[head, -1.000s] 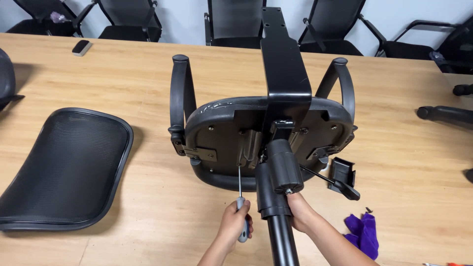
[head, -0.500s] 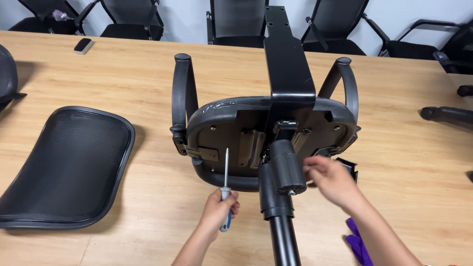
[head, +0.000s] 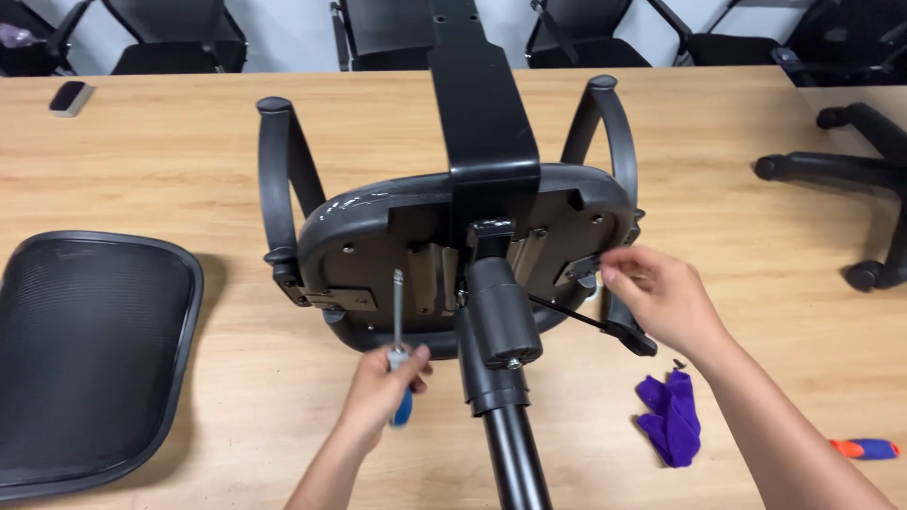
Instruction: Assembling or repairing an office chair by attaching the seat and backrest components using a screwdriver.
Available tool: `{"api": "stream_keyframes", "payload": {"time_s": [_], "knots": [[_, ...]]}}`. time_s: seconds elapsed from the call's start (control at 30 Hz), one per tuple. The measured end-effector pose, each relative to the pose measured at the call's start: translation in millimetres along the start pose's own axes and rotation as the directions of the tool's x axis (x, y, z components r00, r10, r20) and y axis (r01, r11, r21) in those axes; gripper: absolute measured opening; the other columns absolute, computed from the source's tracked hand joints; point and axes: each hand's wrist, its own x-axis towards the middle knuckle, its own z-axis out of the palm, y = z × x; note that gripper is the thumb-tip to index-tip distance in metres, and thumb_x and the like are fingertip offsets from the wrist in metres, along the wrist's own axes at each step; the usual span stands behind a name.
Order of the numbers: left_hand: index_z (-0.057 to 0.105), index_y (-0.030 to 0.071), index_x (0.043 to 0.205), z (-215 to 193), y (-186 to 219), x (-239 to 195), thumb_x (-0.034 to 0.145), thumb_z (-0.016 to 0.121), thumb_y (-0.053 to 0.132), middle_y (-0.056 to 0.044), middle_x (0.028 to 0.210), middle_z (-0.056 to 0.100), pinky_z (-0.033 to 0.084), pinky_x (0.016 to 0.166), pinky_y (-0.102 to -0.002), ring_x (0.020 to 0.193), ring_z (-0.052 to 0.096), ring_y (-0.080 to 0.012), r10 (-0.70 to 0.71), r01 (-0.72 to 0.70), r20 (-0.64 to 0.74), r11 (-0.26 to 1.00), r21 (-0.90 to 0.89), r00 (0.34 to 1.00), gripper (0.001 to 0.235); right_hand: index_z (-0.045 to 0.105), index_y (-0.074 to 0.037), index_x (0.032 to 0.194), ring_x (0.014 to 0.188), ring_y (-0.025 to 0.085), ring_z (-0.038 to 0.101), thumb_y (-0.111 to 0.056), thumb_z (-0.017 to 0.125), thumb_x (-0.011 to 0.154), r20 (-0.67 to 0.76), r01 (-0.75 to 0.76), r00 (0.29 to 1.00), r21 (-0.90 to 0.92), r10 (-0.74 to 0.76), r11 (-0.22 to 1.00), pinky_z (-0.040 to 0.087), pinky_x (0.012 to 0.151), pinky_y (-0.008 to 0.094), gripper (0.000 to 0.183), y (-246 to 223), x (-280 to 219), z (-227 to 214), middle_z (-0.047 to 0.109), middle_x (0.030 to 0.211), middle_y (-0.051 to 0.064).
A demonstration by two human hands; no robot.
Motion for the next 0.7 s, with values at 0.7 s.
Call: {"api": "stream_keyframes", "payload": {"time_s": [0.7], "knots": [[0.073,0.005,0.101,-2.1,81.4,2.0,0.091,0.069,0.018,-0.002,0.086,0.075,0.049,0.054,-0.025,0.058,0.057,-0.0086,0.285,-0.285,-0.058,0.958,0.010,0.957,0.017,0.070,-0.001,0.097,0.078,0.015,0.066,-0.024,0.064,0.103,-0.222,0.227,0.956,0.144,-0.192,0.963,0.054,0.070,0.031,0.024,-115.2,22.8,13.9,0.072,0.083,0.010]]}}
